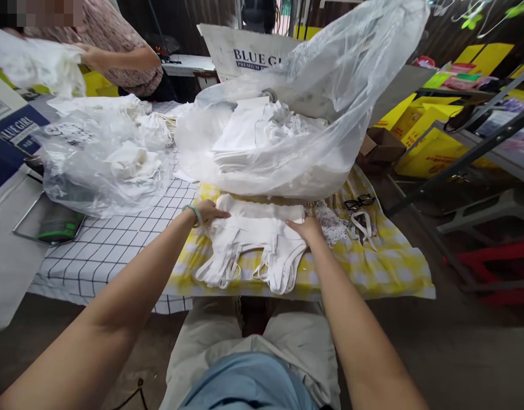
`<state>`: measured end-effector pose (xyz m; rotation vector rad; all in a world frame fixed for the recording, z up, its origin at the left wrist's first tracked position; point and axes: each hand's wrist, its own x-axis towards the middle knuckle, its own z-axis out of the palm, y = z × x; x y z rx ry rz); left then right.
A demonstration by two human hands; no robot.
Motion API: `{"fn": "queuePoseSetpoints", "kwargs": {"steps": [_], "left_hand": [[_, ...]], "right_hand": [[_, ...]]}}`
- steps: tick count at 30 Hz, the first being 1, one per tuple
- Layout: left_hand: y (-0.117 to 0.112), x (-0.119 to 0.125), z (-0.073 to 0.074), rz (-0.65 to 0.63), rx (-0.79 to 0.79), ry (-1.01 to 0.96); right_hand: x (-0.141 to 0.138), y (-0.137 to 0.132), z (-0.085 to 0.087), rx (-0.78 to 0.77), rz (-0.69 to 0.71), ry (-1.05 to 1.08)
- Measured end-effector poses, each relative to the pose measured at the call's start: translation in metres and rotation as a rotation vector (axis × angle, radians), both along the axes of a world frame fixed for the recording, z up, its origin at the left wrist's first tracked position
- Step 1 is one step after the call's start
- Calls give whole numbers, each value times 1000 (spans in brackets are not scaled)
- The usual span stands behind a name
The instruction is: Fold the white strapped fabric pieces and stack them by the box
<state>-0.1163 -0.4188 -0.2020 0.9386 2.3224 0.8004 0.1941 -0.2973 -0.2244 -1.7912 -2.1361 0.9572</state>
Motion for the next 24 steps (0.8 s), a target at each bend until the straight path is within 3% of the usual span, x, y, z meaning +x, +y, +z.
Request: {"fn": "queuePoseSetpoints", "kwargs": {"steps": [3,6,8,11,16,21,24], "left_hand": [[0,-1,-2,-122,-82,-55],[0,-4,-13,-158,-9,-89],[-1,-7,-19,-147,20,-103],[-2,-7,-18,-182,-58,-118],[2,6,1,-278,56,-52],[4,19,25,-451,110,-393],[-15,22,53,-479,163,-539]], "right_hand": [[1,-1,-6,-37,-4,121],[-3,-2,-6,-104,-115,230],[-7,0,0,-184,-198,321],[-15,5,15,-352,-319,390],[-30,16,37,-475,-396,400],[-34,7,69,-531,-331,393],[-20,-16,98,-551,-290,434]]}}
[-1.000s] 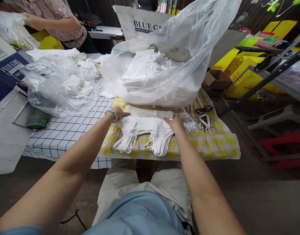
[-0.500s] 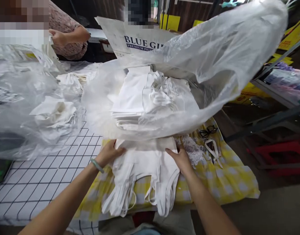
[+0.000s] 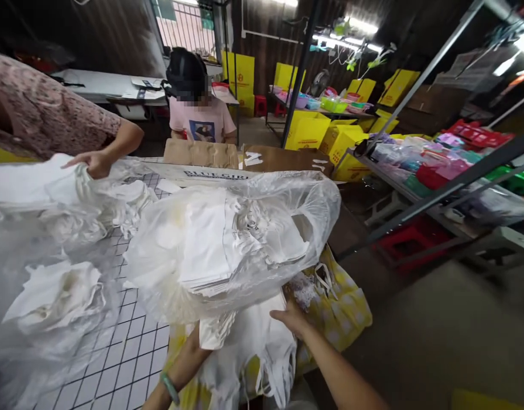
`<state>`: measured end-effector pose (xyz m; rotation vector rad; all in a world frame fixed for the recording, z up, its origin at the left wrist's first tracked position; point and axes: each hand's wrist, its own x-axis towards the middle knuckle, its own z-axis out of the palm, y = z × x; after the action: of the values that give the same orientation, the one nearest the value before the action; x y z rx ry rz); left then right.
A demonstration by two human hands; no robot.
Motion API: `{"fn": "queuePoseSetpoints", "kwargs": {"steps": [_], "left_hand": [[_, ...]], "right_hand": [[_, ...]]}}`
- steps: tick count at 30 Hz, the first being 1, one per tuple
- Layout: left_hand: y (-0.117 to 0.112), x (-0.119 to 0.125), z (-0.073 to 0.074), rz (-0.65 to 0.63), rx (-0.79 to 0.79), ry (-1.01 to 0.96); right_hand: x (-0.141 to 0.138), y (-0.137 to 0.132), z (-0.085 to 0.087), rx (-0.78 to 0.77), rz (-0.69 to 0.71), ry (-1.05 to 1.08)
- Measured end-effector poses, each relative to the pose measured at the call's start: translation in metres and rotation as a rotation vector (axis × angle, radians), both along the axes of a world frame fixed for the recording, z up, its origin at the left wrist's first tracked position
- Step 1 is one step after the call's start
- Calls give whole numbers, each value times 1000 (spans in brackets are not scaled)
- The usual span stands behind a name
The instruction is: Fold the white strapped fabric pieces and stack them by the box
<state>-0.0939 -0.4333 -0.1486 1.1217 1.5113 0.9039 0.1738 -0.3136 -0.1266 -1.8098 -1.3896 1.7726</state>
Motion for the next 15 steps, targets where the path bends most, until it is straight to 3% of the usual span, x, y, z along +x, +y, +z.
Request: {"fn": "queuePoseSetpoints", "kwargs": {"steps": [3,6,8,10,12,15], "left_hand": [[-31,-9,50,-158,-55,-113],[-49,-37,118,-300,-142,-169],[-43,-65,164,-293,-176,-146],[-19,-91,208,-260,-117,-113],[19,-110,247,-202,9,-69],[89,-116,296,-184,141,126]], "right_hand": [[21,-28,48,-6,40,55],[37,-50,118,-61,150,137],[38,-56,169,-45,182,215],[31,-55,214,43,127,236],[16,-44,243,185,29,220],[-16,-13,251,407,-95,327]]}}
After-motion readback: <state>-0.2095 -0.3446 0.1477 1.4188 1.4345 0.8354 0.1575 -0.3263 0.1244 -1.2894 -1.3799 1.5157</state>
